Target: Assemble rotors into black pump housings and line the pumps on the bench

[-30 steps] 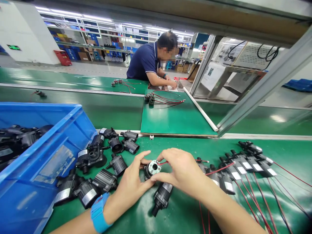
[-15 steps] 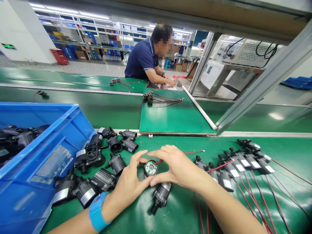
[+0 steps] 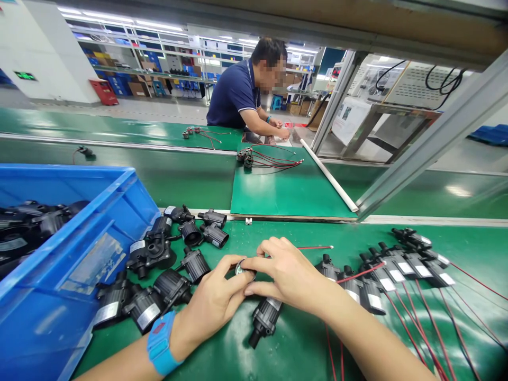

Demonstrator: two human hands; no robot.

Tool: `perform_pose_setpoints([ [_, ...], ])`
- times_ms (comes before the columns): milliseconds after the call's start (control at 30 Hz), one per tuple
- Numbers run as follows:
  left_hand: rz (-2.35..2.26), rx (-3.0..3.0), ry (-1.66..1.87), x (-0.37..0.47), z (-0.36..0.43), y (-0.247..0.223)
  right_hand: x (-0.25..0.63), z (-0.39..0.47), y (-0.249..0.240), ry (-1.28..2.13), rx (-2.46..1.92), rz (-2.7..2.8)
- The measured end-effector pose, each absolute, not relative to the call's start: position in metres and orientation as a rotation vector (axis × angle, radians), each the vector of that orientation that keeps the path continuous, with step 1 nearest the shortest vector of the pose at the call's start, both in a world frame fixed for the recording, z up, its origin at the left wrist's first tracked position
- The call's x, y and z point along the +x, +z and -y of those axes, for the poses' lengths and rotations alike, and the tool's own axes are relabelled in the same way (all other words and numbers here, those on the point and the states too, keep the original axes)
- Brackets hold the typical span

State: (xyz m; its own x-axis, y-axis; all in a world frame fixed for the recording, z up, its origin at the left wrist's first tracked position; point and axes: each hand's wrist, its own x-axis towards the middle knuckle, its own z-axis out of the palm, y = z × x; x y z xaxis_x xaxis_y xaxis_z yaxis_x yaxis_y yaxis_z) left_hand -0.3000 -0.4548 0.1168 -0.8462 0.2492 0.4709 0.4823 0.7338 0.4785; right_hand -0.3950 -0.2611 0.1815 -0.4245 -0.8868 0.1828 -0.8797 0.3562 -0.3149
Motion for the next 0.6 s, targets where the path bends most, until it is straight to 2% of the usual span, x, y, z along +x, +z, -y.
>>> perform_pose_setpoints([
  [167, 2.576, -0.533, -0.808, -0.302, 0.455, 0.121, -0.399, 0.261, 0.182, -0.540, -1.754, -2.580],
  [467, 2.900, -0.241, -1.379, -0.322, 0.450, 0.136, -0.432, 0.242, 0.161, -0.473, -1.479, -2.356],
  [600, 2.930, -0.230, -0.916, -0.302, 0.434, 0.152, -0.440, 0.218, 0.173, -0.546, -1.455, -2.335],
])
